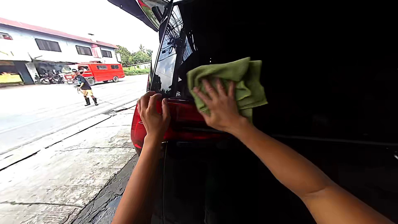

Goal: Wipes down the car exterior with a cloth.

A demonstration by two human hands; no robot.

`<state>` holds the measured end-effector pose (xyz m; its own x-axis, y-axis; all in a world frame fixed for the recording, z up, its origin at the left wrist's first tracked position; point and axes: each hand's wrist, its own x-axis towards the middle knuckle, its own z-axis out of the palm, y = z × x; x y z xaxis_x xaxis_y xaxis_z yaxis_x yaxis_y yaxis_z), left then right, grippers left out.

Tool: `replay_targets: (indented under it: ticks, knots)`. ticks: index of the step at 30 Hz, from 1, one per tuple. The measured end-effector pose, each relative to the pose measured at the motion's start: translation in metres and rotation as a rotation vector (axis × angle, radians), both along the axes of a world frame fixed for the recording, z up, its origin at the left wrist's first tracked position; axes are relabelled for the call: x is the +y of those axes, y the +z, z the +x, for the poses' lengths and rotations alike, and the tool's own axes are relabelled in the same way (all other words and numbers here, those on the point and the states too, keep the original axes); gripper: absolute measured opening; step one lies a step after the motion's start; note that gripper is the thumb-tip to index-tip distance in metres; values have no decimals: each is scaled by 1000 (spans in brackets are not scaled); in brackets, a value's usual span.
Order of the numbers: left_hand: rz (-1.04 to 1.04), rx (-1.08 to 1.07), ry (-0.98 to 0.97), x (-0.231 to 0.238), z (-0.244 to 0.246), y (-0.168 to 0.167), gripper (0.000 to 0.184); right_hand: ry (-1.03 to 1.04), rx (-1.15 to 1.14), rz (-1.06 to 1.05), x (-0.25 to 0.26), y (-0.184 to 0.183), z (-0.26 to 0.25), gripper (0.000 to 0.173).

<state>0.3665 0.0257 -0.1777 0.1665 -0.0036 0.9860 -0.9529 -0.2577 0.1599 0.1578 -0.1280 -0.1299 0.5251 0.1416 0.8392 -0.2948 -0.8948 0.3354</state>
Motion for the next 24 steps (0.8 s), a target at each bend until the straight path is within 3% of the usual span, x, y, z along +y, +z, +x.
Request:
replay_targets:
  ticks: [3, 6, 8, 10, 12, 13, 15, 17, 19, 21, 24]
  knots:
    - [-11, 38, -11, 0, 19, -4, 45, 118, 309, -10, 46, 19, 71, 62]
    - [12, 27, -30, 7, 27, -3, 43, 168, 558, 86, 44, 91, 96, 60]
    - [21, 19, -57, 9, 28, -4, 41, 177, 412, 102, 20, 145, 89, 58]
    - [-14, 5, -80, 7, 30, -7, 40, -11, 85, 30, -2, 196, 74, 55]
    - [-44, -7, -54, 1, 32, -11, 41, -168, -83, 27, -11, 221, 79, 63]
    - [-58, -4, -42, -1, 31, -13, 42, -197, -103, -5, -6, 217, 90, 71]
    - [-77, -7, -35, -1, 32, -16, 42, -83, -41, -104, 22, 164, 118, 85]
    - [-118, -34, -55, -2, 35, -16, 41, 80, 176, -158, 57, 94, 144, 79]
    - [-171, -56, -103, -4, 35, -17, 39, 193, 419, -55, 75, 57, 148, 64]
    - [-172, -43, -107, -1, 33, -15, 36, 275, 514, 32, 68, 61, 143, 51]
    - [-120, -19, -95, 4, 31, -15, 35, 127, 367, -7, 29, 107, 100, 55]
